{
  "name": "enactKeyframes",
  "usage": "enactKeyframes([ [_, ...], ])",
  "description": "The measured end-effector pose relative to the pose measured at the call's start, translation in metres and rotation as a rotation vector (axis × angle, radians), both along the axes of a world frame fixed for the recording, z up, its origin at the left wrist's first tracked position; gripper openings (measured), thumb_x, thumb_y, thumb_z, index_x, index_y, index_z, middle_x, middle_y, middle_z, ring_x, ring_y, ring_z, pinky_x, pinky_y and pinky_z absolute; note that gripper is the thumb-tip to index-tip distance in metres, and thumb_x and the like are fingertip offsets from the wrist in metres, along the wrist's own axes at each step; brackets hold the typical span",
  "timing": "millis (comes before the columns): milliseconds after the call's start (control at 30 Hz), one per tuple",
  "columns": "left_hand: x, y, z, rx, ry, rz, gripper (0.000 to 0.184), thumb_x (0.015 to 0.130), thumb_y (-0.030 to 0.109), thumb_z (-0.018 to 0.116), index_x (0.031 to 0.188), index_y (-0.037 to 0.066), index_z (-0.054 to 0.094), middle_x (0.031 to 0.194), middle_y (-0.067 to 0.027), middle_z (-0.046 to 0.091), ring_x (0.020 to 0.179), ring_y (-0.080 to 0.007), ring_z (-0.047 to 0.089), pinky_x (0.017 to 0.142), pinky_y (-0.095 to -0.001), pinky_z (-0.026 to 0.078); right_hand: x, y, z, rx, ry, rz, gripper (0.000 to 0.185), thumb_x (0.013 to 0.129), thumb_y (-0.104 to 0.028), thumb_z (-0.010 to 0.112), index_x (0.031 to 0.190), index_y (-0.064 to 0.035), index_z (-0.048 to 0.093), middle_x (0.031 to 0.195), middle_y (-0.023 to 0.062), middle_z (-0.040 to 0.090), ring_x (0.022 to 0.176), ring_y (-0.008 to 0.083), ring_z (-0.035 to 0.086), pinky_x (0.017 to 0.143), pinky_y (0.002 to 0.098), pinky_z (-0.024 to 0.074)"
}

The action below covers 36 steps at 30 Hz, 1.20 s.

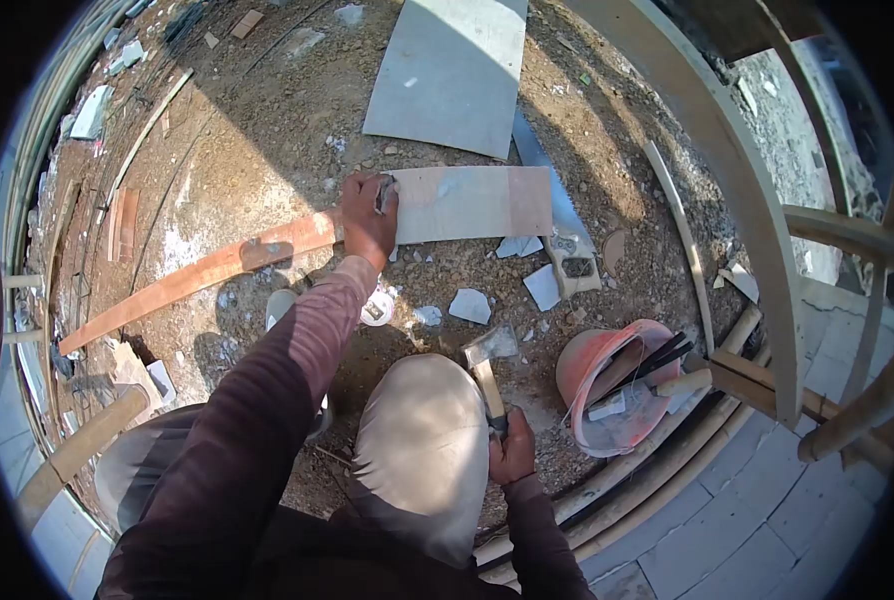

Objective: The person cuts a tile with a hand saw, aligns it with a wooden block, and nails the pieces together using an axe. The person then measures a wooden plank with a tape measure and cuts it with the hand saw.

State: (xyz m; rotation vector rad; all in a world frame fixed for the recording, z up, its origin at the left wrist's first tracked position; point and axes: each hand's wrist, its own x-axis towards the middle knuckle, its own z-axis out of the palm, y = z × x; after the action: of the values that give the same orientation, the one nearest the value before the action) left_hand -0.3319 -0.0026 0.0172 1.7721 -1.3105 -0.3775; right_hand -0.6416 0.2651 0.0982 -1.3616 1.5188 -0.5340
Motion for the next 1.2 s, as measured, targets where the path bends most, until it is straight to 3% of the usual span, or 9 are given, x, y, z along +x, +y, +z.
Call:
enactKeyframes([
  [100, 0.001, 0.0, 0.001, -0.021, -0.025, -0.003, 0.022, 0.086, 0.002, 0.072, 0.108, 0.001, 0.068, 0.107, -0.0179, 0.058, 0.097, -0.0355, 0.061, 0.084, -0.0418, 0.05, 0.025, -0.091, 0.017, -0.177, 0.037, 0.059, 0.02, 0.091, -0.011, 0.06, 0.104, 0.0021, 0.053, 0.087, 0.0172, 0.052, 0.078, 0.0353, 0.054, 0.073, 0.0433, 0.0453],
  [200, 0.001, 0.0, 0.003, -0.029, -0.025, -0.001, 0.024, 0.086, 0.002, 0.072, 0.109, 0.001, 0.068, 0.107, -0.0179, 0.058, 0.096, -0.036, 0.061, 0.084, -0.0422, 0.05, 0.065, -0.165, 0.047, -0.115, -0.005, 0.061, 0.051, 0.094, -0.012, 0.064, 0.139, 0.0033, 0.046, 0.098, 0.0236, 0.064, 0.086, 0.0408, 0.066, 0.074, 0.0471, 0.0516],
  [267, 0.001, 0.001, 0.0, -0.016, 0.017, 0.005, 0.024, 0.086, 0.002, 0.072, 0.11, 0.001, 0.068, 0.107, -0.0182, 0.058, 0.096, -0.0367, 0.061, 0.085, -0.0428, 0.05, 0.085, -0.201, 0.044, -0.262, 0.195, 0.178, 0.058, 0.095, -0.01, 0.061, 0.149, -0.0021, 0.041, 0.101, 0.0255, 0.067, 0.086, 0.0435, 0.068, 0.073, 0.0501, 0.0534],
  [367, -0.001, 0.0, 0.002, 0.002, 0.023, 0.006, 0.025, 0.086, 0.003, 0.072, 0.11, 0.002, 0.068, 0.108, -0.0187, 0.059, 0.097, -0.0372, 0.062, 0.085, -0.0433, 0.05, 0.116, -0.23, 0.039, -0.424, 0.238, 0.34, 0.058, 0.096, -0.011, 0.06, 0.151, -0.0068, 0.041, 0.099, 0.0243, 0.068, 0.086, 0.0453, 0.067, 0.073, 0.0518, 0.053],
  [567, 0.0, 0.0, 0.009, 0.036, 0.012, 0.006, 0.023, 0.087, 0.004, 0.071, 0.11, 0.002, 0.069, 0.109, -0.0191, 0.059, 0.099, -0.0374, 0.062, 0.086, -0.043, 0.05, 0.141, -0.232, 0.037, -0.457, 0.224, 0.262, 0.058, 0.097, -0.016, 0.059, 0.152, -0.0092, 0.042, 0.097, 0.0236, 0.068, 0.086, 0.0454, 0.066, 0.074, 0.0525, 0.053],
  [767, 0.0, -0.001, 0.008, 0.033, 0.024, 0.009, 0.021, 0.088, 0.004, 0.071, 0.109, 0.003, 0.069, 0.11, -0.019, 0.059, 0.098, -0.0374, 0.062, 0.084, -0.0431, 0.051, 0.14, -0.234, 0.041, -0.307, 0.275, 0.298, 0.055, 0.098, -0.019, 0.059, 0.15, -0.0086, 0.044, 0.097, 0.0249, 0.068, 0.087, 0.0452, 0.067, 0.075, 0.0524, 0.0532],
  [867, 0.001, 0.0, 0.005, 0.014, 0.01, 0.008, 0.021, 0.088, 0.005, 0.07, 0.109, 0.003, 0.069, 0.109, -0.0186, 0.059, 0.097, -0.0366, 0.062, 0.083, -0.0427, 0.051, 0.142, -0.229, 0.035, -0.542, 0.18, 0.206, 0.052, 0.098, -0.019, 0.057, 0.148, -0.0079, 0.046, 0.099, 0.0266, 0.068, 0.087, 0.0457, 0.067, 0.075, 0.0528, 0.053],
  [967, 0.001, 0.001, 0.001, 0.026, -0.007, 0.012, 0.021, 0.088, 0.005, 0.07, 0.109, 0.003, 0.068, 0.108, -0.0181, 0.059, 0.096, -0.036, 0.062, 0.083, -0.0425, 0.051, 0.14, -0.235, 0.029, -0.319, 0.344, 0.294, 0.051, 0.098, -0.018, 0.057, 0.147, -0.0079, 0.047, 0.095, 0.0278, 0.068, 0.085, 0.0466, 0.067, 0.074, 0.0542, 0.0525],
  [1200, 0.001, -0.001, -0.004, -0.04, 0.003, 0.02, 0.022, 0.087, 0.005, 0.073, 0.108, 0.003, 0.069, 0.106, -0.0172, 0.058, 0.094, -0.0356, 0.061, 0.082, -0.0424, 0.05, 0.121, -0.231, 0.025, -0.133, 0.32, 0.245, 0.047, 0.099, -0.023, 0.056, 0.143, -0.007, 0.048, 0.088, 0.029, 0.068, 0.083, 0.0485, 0.066, 0.072, 0.0567, 0.0512],
])
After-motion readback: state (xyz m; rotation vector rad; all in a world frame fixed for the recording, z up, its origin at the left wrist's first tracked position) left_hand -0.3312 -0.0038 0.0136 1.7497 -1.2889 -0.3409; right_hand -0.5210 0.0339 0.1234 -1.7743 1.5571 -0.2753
